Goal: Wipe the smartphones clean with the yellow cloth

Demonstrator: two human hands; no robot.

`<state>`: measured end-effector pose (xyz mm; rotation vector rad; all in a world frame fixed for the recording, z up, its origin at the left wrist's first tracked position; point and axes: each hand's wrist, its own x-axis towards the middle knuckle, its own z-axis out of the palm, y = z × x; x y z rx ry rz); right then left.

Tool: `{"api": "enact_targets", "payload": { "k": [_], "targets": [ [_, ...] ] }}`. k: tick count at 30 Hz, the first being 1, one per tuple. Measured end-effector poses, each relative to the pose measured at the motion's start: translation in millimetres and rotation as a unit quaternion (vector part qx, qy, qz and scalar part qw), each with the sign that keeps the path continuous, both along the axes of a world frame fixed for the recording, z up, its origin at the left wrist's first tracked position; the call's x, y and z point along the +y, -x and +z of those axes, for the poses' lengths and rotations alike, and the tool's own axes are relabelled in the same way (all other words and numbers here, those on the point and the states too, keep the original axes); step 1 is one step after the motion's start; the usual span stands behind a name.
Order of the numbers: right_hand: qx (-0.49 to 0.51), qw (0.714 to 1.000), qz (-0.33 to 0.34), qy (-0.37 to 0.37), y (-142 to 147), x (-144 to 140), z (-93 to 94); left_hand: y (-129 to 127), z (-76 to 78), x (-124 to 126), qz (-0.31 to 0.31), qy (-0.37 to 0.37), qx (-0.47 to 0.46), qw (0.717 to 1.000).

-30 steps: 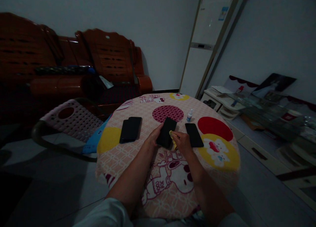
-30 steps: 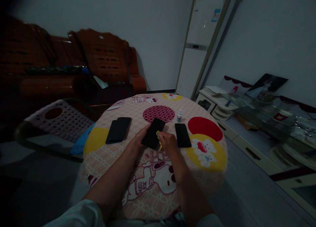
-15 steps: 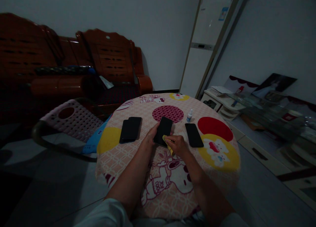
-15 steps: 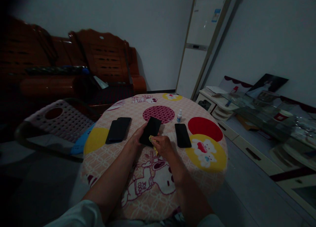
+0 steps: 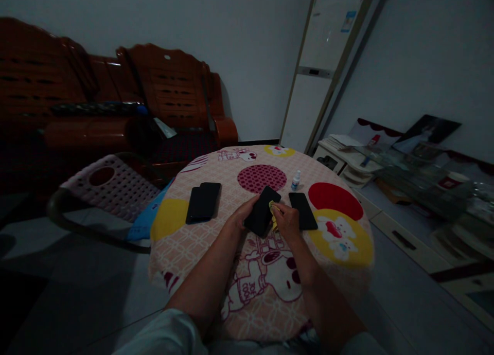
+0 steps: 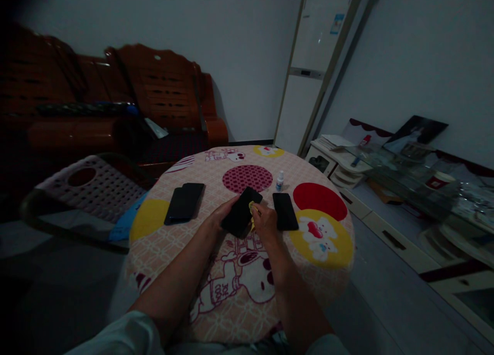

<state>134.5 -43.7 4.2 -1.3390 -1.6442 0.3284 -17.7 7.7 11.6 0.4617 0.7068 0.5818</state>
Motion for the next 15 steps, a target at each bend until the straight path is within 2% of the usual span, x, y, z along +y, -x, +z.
{"api": "enact_targets", "payload": {
  "k": [5,10,13,15],
  "targets": [
    [-0.007,0.996,0.091,0.023,14.8,-8.0,3.2,4.8,-7.1,7.8,0.021,0.000,0.011,1.000],
    [-0.027,0.983,0.178,0.032,29.1,-14.6,4.0,4.9,-12.2,14.0,0.037,-0.009,-0.053,0.998],
    [-0.027,0.982,0.184,0.037,30.4,-15.5,5.4,3.9,-10.3,12.4,0.044,-0.016,-0.046,0.998],
    [-0.020,0.986,0.164,0.032,29.2,-14.9,6.4,3.2,-7.0,9.3,0.035,-0.017,-0.023,0.999]
  ]
}}
